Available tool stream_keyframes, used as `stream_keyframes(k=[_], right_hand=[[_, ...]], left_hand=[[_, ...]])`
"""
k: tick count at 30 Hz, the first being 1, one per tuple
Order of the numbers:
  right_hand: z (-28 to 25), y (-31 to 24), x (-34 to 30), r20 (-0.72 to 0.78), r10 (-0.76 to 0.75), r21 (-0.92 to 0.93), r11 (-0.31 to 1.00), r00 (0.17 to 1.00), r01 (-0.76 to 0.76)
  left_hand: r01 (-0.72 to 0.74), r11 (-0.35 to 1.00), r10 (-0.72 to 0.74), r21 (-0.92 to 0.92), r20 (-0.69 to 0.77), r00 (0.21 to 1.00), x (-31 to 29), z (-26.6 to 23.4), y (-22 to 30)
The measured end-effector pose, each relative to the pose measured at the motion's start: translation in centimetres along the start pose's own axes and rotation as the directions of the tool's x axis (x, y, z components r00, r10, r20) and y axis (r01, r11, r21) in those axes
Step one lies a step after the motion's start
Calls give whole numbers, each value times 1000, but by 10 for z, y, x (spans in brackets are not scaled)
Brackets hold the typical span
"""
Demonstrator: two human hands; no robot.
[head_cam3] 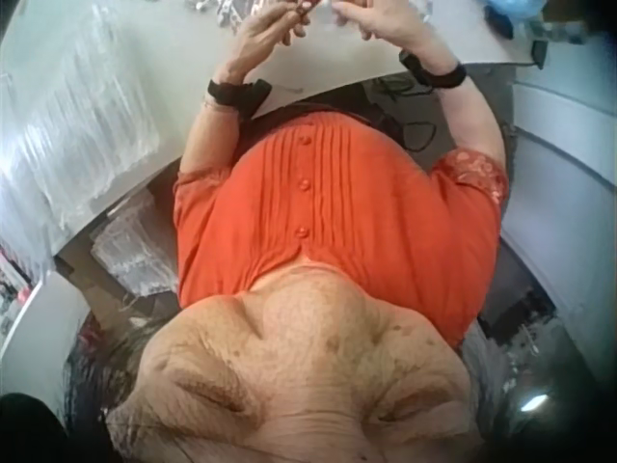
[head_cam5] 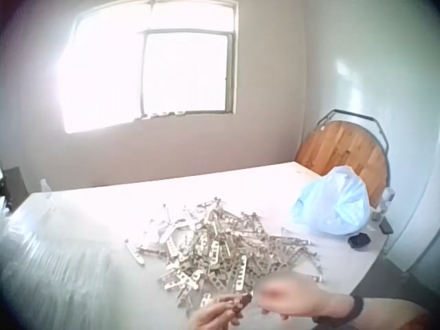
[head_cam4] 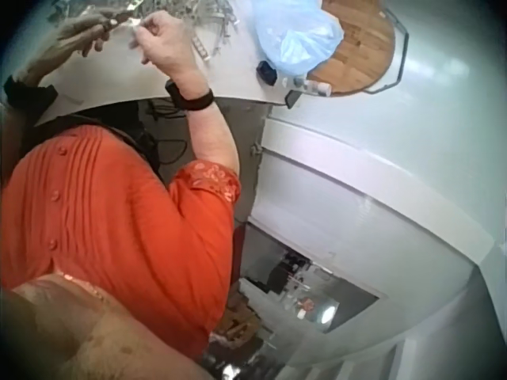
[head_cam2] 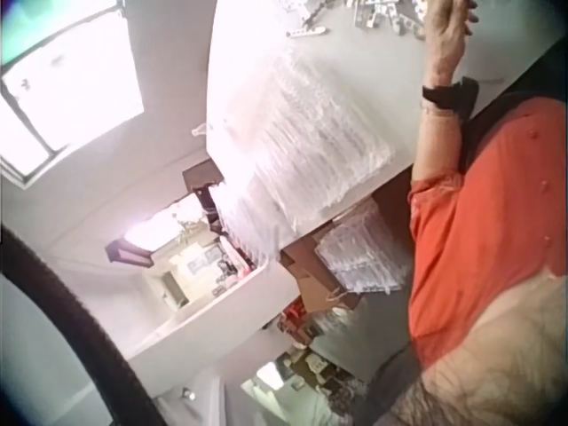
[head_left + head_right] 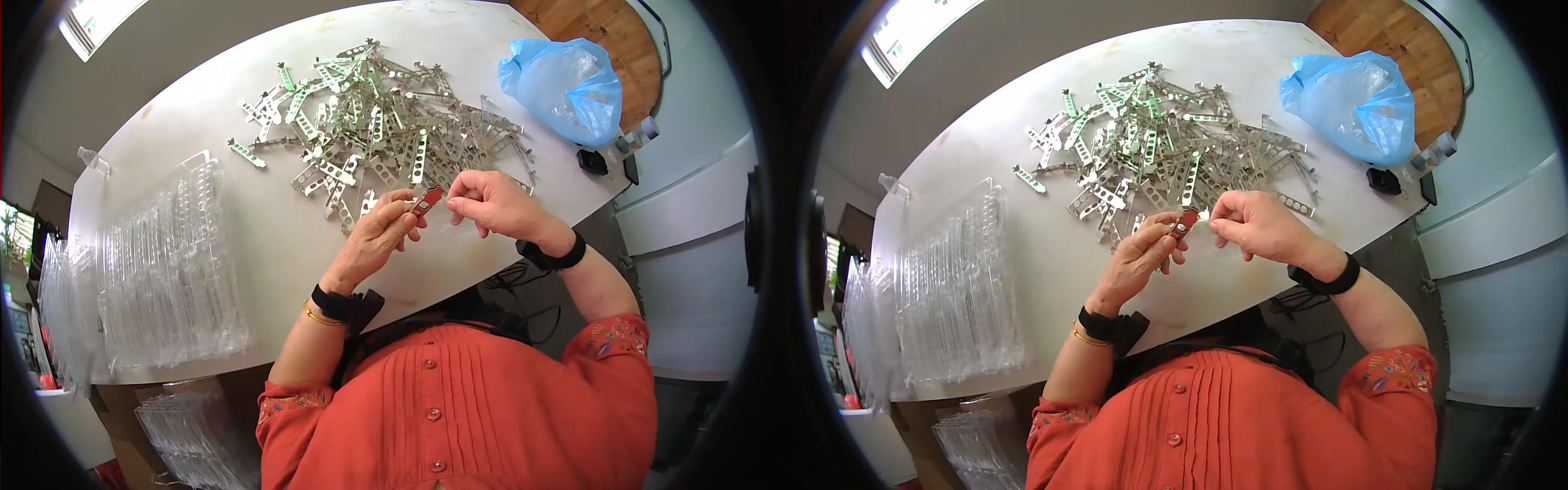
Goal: Packaging metal brackets into small plastic bags and organizing them on a tray.
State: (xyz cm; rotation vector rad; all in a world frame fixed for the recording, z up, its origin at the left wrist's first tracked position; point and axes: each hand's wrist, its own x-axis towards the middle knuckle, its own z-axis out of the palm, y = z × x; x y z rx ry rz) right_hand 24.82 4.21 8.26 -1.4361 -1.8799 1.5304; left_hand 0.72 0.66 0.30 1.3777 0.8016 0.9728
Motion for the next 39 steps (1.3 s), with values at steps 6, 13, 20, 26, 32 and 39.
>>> stream_keyframes(k=[6, 13, 20, 26, 32, 39], right_hand=[[10, -4, -1, 58, -15, -14, 1000, 998, 16], [-17, 26, -10, 48, -87, -163, 982, 995, 94], [-37, 33, -17, -99, -103, -30, 994, 990, 101], [-38, 40, -19, -113, -72, 315, 943, 991, 105], [-28, 31, -25, -105, -23, 411, 909, 994, 65], [-35, 44, -24, -174, -89, 386, 910, 981, 151]], left_hand=[[3, 1000, -3, -21, -11, 1000, 0, -3, -11], [-57, 978, 14, -199, -212, 977, 1, -8, -9], [-16, 984, -38, -176, -298, 954, 2, -14, -14], [-13, 986, -41, -166, -322, 946, 3, -11, -15], [-22, 978, -54, -207, -354, 934, 3, -12, -18], [-27, 988, -26, -149, -343, 939, 4, -13, -17]])
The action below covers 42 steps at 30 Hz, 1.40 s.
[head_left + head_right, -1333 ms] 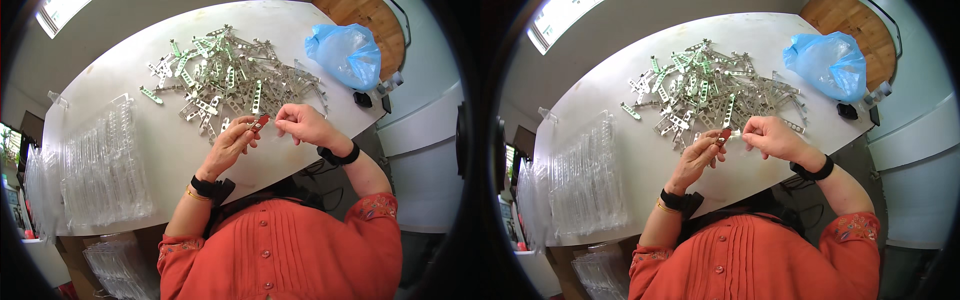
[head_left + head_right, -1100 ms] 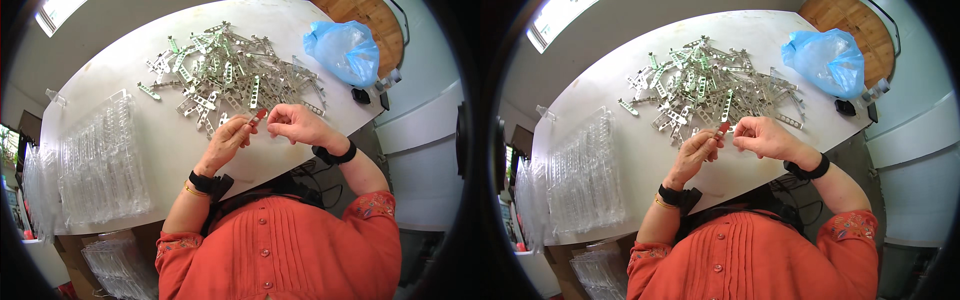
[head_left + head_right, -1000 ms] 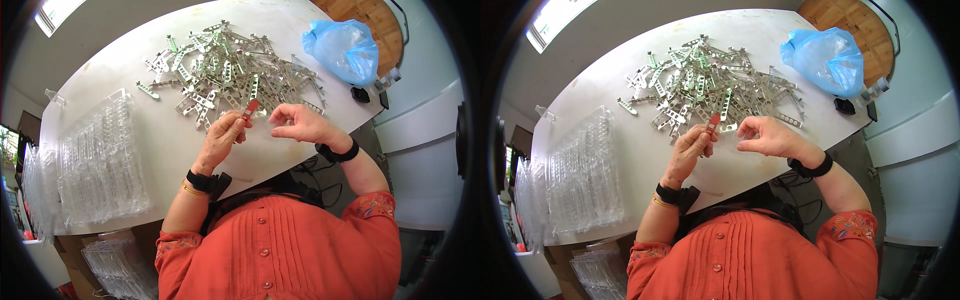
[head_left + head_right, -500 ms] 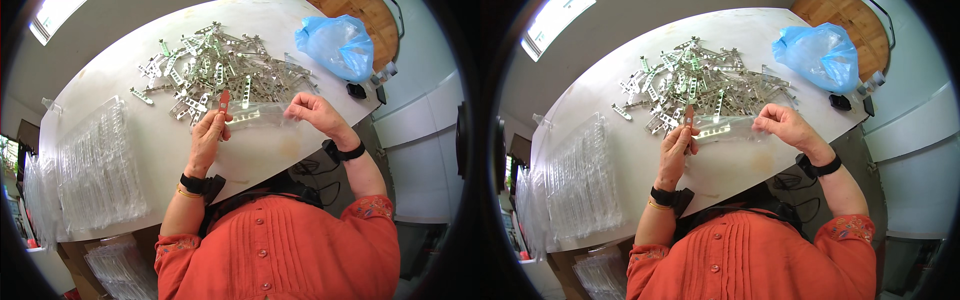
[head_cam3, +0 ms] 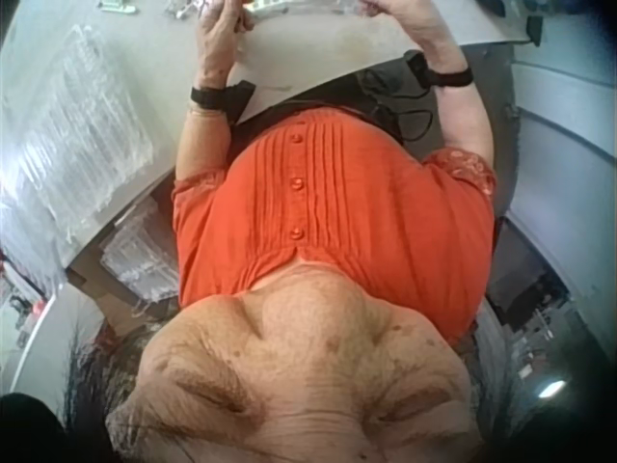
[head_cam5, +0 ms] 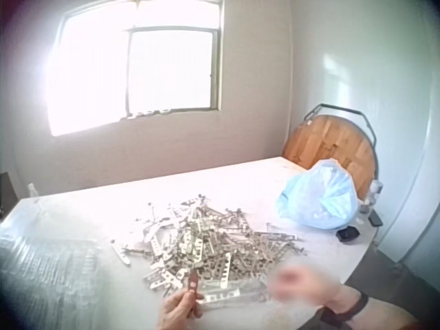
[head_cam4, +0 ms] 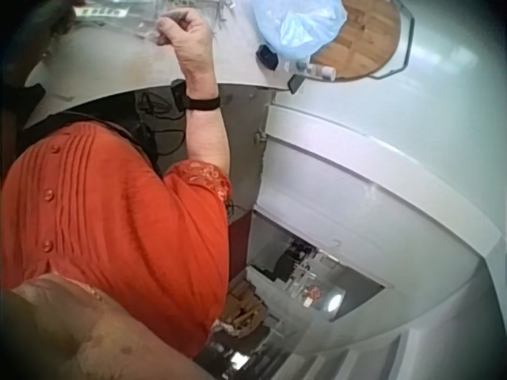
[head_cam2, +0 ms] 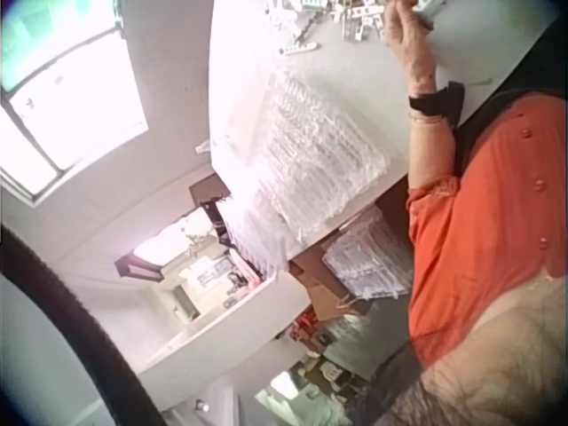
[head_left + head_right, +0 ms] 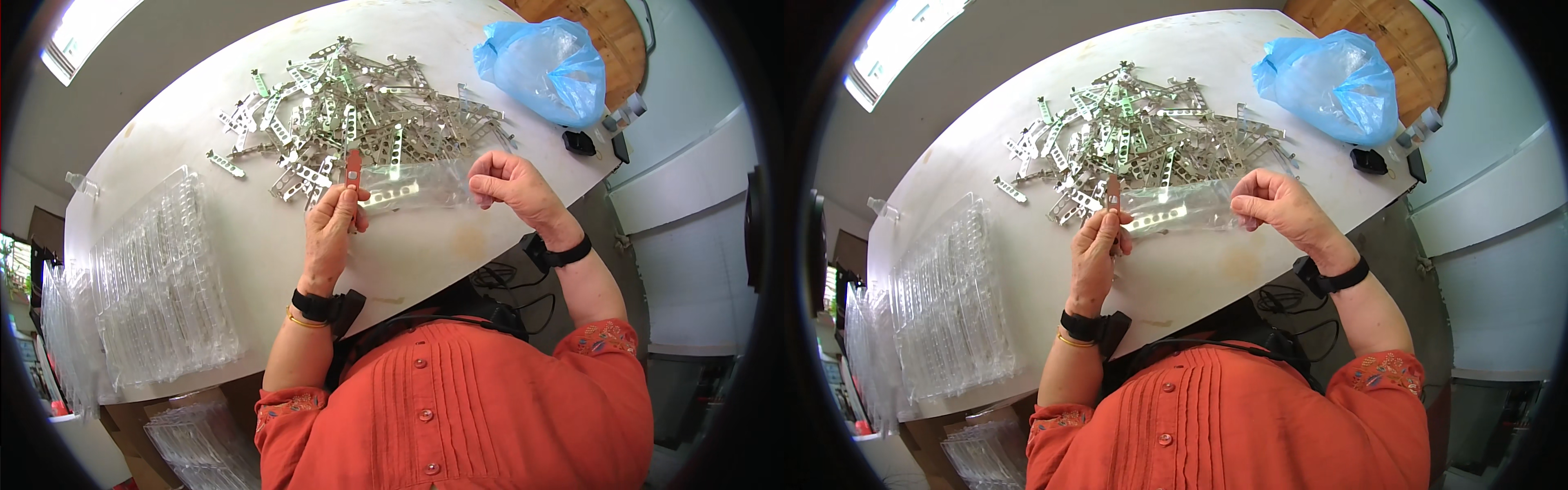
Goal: Packaging metal brackets into small plastic bags and organizing them on a tray.
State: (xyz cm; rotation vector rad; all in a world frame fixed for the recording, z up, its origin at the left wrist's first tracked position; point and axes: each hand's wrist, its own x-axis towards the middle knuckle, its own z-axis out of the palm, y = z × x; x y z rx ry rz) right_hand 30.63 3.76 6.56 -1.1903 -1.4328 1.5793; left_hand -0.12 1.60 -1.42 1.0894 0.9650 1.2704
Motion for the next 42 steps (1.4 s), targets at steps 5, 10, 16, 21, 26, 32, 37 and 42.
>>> stream_keyframes(k=[5, 10, 16, 21, 26, 32, 37, 42], right_hand=[[-1, -1, 0, -126, -57, 27, 998, 990, 61], [3, -3, 2, -203, -78, 39, 995, 976, 88], [-1, -1, 1, -194, -85, 61, 993, 977, 99], [-6, -1, -2, -164, -86, 93, 990, 983, 102], [-5, -1, -2, -139, -88, 107, 989, 986, 103], [-2, -4, -2, -121, -73, 102, 991, 990, 86], [-12, 4, 1, -154, -147, 102, 981, 977, 163], [-13, 3, 2, -152, -135, 121, 981, 979, 154]], left_hand=[[12, 1000, -13, 23, 14, 1000, -1, 1, 2], [82, 997, -83, 12, 65, 994, -4, 8, 9], [43, 998, -47, 52, 91, 995, -3, 3, 4], [45, 993, -53, 105, 83, 995, -3, 5, 8], [45, 994, -53, 98, 86, 995, -3, 4, 6], [39, 992, -51, 123, 97, 994, -3, 5, 5], [40, 993, -50, 109, 92, 995, -4, 6, 4], [41, 995, -50, 92, 96, 994, -4, 5, 3]])
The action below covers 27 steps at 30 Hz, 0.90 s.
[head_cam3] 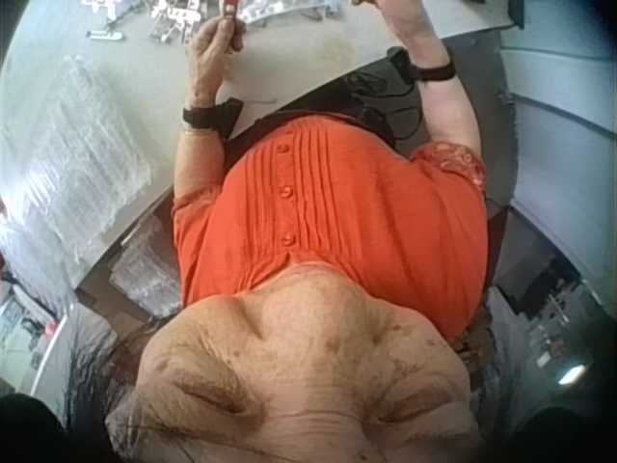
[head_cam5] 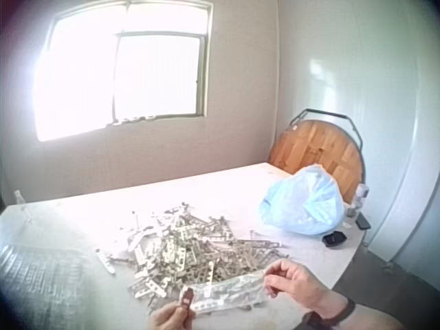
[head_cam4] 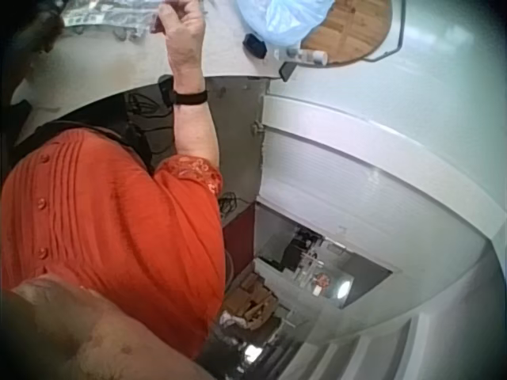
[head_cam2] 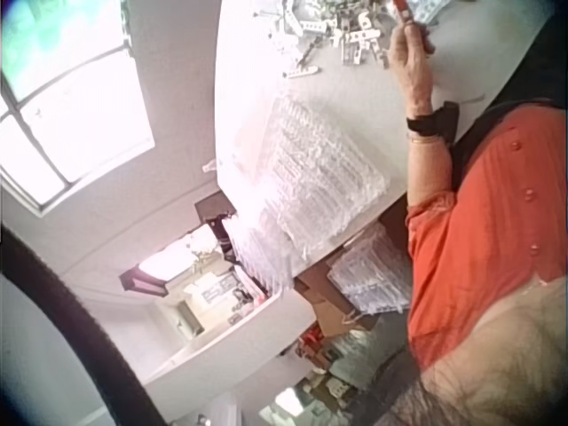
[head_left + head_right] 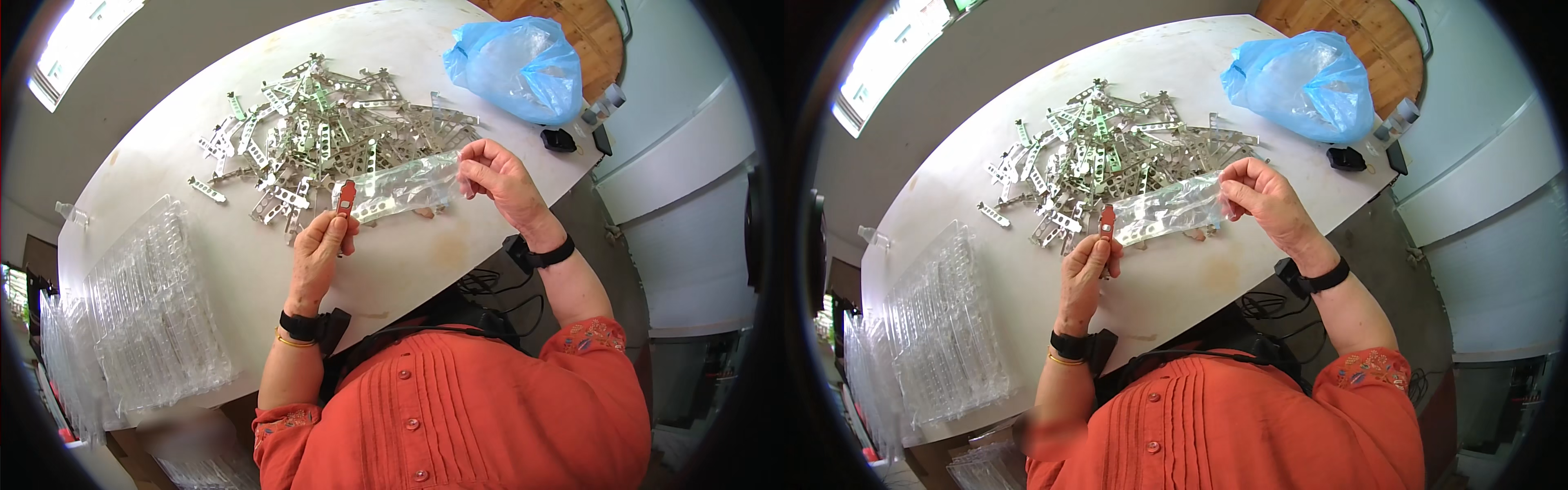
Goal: Packaging metal brackets into small plastic bags and organizing them on a tray.
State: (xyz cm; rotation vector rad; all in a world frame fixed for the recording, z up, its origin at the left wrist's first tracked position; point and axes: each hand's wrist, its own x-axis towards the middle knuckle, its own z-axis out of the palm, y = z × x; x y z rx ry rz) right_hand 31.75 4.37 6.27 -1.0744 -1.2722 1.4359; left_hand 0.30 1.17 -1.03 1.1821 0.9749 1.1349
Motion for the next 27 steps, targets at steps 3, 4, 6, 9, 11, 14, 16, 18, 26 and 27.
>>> stream_keyframes(k=[3, 4, 6, 9, 11, 14, 16, 18, 26, 27], right_hand=[[10, -9, -4, -13, -8, -31, 1000, 1000, 7], [11, -8, -3, 3, -19, -48, 999, 1000, 19], [12, -8, -2, 35, -41, -83, 996, 999, 44], [14, -7, -1, 37, -59, -97, 993, 998, 63], [10, -1, 2, 3, -98, -117, 988, 995, 97], [2, 3, 5, -22, -115, -78, 991, 993, 113], [2, 2, 4, -33, -105, -65, 993, 994, 103], [6, -1, 2, -43, -91, -81, 993, 995, 88], [1, 1, 4, 3, -117, -137, 984, 993, 116], [-2, 1, 4, 3, -95, -120, 988, 995, 95]], left_hand=[[3, 1000, -3, -1, 3, 1000, 0, 1, 1], [9, 1000, -9, 2, -1, 1000, 0, 0, 0], [11, 1000, -11, -2, 7, 1000, 0, 0, -2], [-1, 1000, 1, -8, 32, 999, 0, -1, -3], [-8, 1000, 8, 11, 38, 999, 0, -1, -4], [1, 1000, -1, 8, 27, 1000, 0, -1, -2], [-3, 1000, 3, 7, 29, 1000, 0, 0, -1], [-6, 1000, 6, 5, 26, 1000, 0, 0, -1], [2, 1000, -2, 8, 22, 1000, -1, 0, -2], [1, 1000, -1, 5, 24, 1000, -1, 0, -2]])
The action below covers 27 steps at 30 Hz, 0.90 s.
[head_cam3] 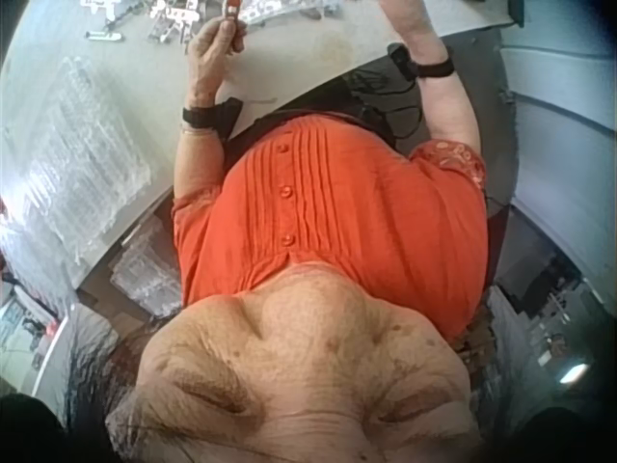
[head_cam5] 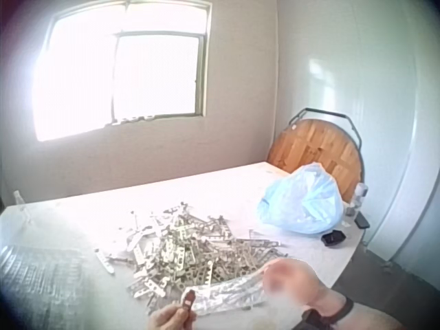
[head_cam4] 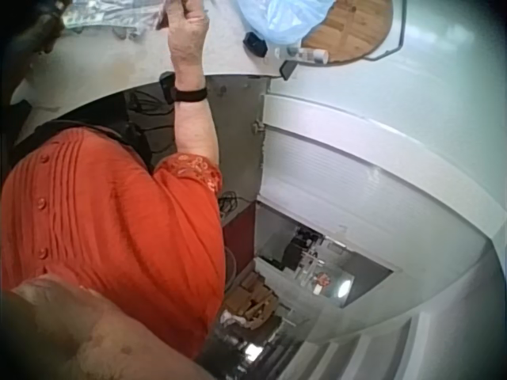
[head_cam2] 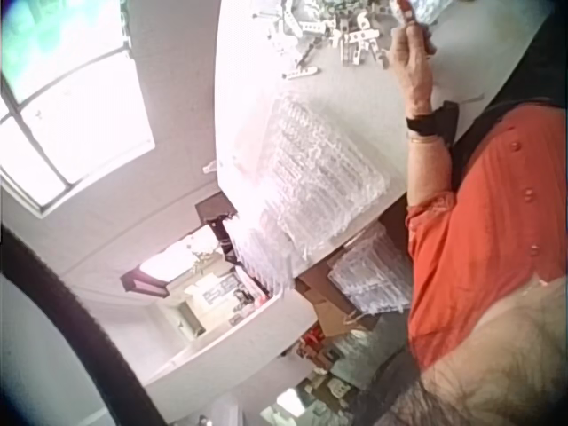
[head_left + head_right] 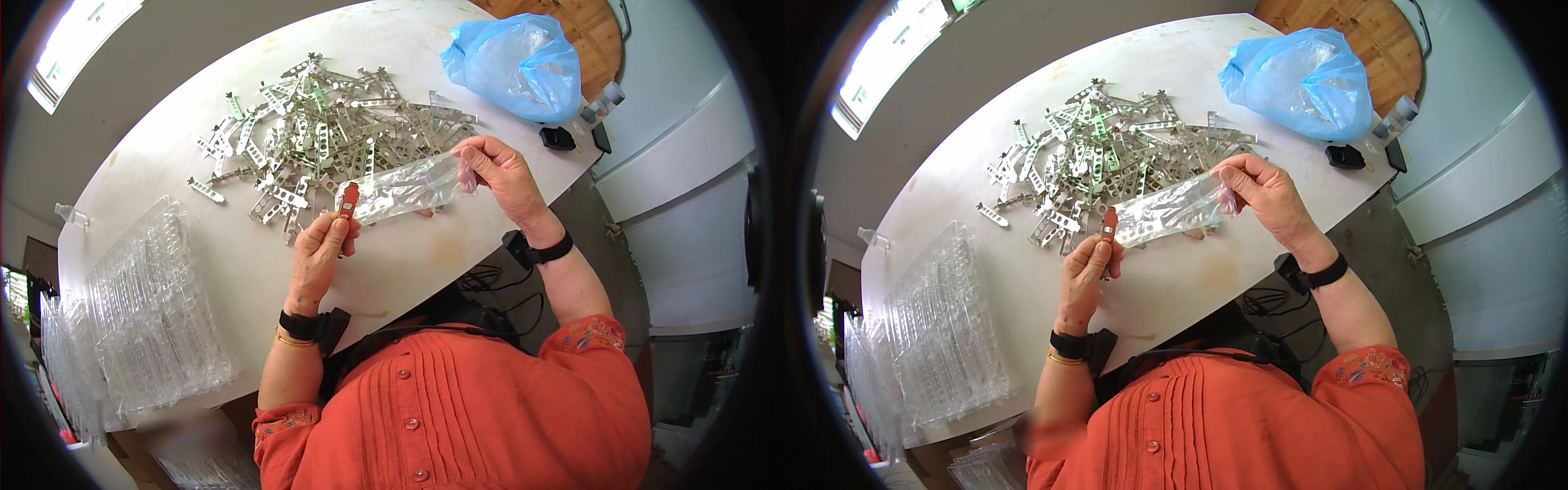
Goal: Packaging metal brackets into small plastic bags and organizing them on a tray.
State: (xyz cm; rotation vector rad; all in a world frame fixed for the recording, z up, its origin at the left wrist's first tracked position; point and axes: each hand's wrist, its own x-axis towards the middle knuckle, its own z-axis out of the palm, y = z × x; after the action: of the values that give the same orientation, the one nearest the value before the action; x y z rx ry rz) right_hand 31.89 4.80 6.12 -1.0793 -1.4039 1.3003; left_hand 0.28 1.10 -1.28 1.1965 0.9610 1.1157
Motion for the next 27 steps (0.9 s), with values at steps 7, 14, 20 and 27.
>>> stream_keyframes(k=[7, 14, 20, 27], right_hand=[[-3, 1, -4, 15, 34, 59, 998, 999, -35], [2, -18, -10, 105, 165, 265, 946, 981, -187], [7, -14, -11, 37, 111, 59, 992, 993, -113], [-1, -19, -12, -22, 156, -29, 987, 988, -156]], left_hand=[[-4, 1000, 4, -20, -3, 1000, 0, 0, -1], [-6, 1000, 6, -12, -11, 1000, 1, -1, -3], [-21, 1000, 21, 9, -1, 1000, 1, -1, -2], [-69, 997, 68, 45, 38, 997, -4, 0, 5]])
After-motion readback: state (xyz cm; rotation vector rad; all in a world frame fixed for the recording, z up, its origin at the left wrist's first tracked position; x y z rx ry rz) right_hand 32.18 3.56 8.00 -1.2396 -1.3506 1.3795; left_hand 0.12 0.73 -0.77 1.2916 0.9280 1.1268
